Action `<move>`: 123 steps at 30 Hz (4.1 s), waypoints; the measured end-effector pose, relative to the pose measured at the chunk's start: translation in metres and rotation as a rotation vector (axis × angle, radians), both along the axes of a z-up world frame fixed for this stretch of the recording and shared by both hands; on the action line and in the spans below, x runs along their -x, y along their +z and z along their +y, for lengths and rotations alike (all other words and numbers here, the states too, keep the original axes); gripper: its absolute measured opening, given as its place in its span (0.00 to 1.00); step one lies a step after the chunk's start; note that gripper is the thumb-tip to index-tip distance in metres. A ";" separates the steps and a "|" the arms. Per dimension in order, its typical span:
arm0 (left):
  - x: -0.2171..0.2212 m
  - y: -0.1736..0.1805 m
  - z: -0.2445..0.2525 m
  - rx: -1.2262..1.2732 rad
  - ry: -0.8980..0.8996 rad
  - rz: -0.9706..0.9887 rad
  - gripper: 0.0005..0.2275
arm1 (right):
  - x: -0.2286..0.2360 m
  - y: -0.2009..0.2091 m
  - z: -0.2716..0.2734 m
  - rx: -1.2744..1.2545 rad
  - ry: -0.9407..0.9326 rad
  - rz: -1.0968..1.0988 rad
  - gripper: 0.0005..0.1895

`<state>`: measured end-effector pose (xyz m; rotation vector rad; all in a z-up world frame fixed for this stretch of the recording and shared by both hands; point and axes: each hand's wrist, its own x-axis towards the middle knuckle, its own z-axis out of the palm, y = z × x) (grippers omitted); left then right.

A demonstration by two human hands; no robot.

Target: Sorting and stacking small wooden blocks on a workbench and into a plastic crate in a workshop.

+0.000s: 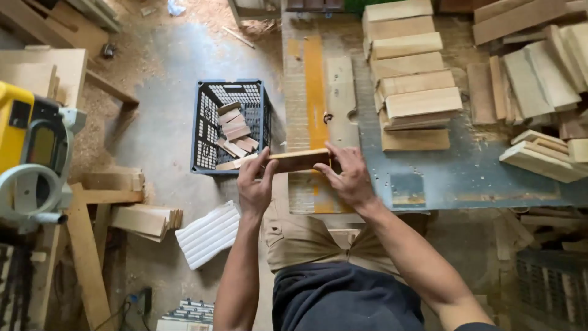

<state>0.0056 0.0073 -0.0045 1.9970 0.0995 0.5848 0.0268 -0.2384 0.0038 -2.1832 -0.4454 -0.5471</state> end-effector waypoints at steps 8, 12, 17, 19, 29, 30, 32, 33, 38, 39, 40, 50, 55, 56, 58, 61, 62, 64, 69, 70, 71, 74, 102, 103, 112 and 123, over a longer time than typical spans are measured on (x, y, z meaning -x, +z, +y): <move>-0.024 -0.016 0.000 -0.152 -0.053 0.137 0.17 | -0.006 0.006 0.009 0.384 -0.030 0.030 0.33; -0.026 -0.007 -0.008 -0.268 -0.021 0.140 0.17 | -0.004 0.020 0.011 0.470 -0.013 0.044 0.26; -0.013 0.011 -0.027 -0.540 -0.160 0.123 0.18 | -0.007 0.019 0.006 0.566 -0.025 0.088 0.27; -0.014 0.014 -0.036 -0.559 -0.298 0.108 0.19 | -0.014 0.019 0.005 0.560 -0.011 0.115 0.27; -0.067 -0.028 -0.042 -0.500 -0.183 -0.036 0.18 | -0.062 0.000 0.006 0.506 -0.037 0.216 0.27; -0.074 -0.030 -0.041 -0.501 -0.170 -0.055 0.18 | -0.068 0.000 0.007 0.510 -0.039 0.197 0.27; -0.084 -0.032 -0.040 -0.497 -0.171 -0.064 0.18 | -0.077 0.001 0.009 0.521 -0.045 0.189 0.26; -0.088 -0.034 -0.040 -0.492 -0.174 -0.073 0.18 | -0.080 0.001 0.009 0.532 -0.053 0.182 0.25; -0.106 -0.043 -0.040 -0.491 -0.154 -0.071 0.18 | -0.096 0.000 0.011 0.544 -0.062 0.189 0.25; -0.108 -0.045 -0.040 -0.498 -0.155 -0.071 0.18 | -0.097 0.002 0.012 0.535 -0.068 0.219 0.25; -0.109 -0.047 -0.040 -0.495 -0.157 -0.065 0.18 | -0.098 0.001 0.011 0.537 -0.067 0.225 0.25; -0.167 -0.046 -0.037 -0.529 -0.190 0.020 0.18 | -0.156 -0.002 0.013 0.552 -0.073 0.376 0.25; -0.208 -0.042 -0.042 -0.648 -0.157 0.187 0.18 | -0.188 0.009 0.018 0.572 -0.049 0.522 0.26; -0.218 -0.042 -0.044 -0.690 -0.144 0.221 0.18 | -0.193 0.011 0.018 0.595 -0.022 0.559 0.27; -0.235 -0.047 -0.047 -0.733 -0.121 0.239 0.18 | -0.202 0.010 0.015 0.619 0.003 0.577 0.29; -0.254 -0.052 -0.050 -0.768 -0.086 0.301 0.18 | -0.208 0.007 0.005 0.652 0.069 0.649 0.35; -0.254 -0.051 -0.049 -0.750 -0.088 0.291 0.22 | -0.203 0.010 0.002 0.603 0.092 0.637 0.34; -0.254 -0.053 -0.046 -0.733 -0.086 0.276 0.27 | -0.190 0.010 -0.005 0.552 0.114 0.617 0.34; -0.186 -0.009 -0.053 -0.412 -0.158 0.297 0.11 | -0.116 0.030 -0.002 0.204 0.113 0.167 0.25; -0.160 0.011 -0.055 -0.413 -0.163 0.302 0.11 | -0.094 0.037 0.003 0.203 0.110 0.173 0.25; -0.135 0.031 -0.056 -0.210 -0.138 0.397 0.15 | -0.072 0.044 0.009 0.142 0.131 0.157 0.27; -0.072 0.063 -0.058 0.253 -0.103 0.402 0.26 | -0.025 0.047 0.022 0.058 0.176 0.165 0.36; -0.031 -0.013 -0.045 -0.347 -0.103 -0.078 0.17 | -0.038 -0.003 -0.002 0.444 0.066 0.234 0.25; -0.036 -0.015 -0.045 -0.347 -0.099 -0.074 0.17 | -0.043 -0.002 -0.002 0.444 0.071 0.236 0.25; -0.076 -0.026 -0.046 -0.365 -0.071 -0.099 0.17 | -0.082 -0.007 -0.002 0.437 0.070 0.256 0.23; -0.093 -0.036 -0.048 -0.341 -0.054 -0.161 0.17 | -0.099 -0.016 -0.005 0.381 0.076 0.245 0.23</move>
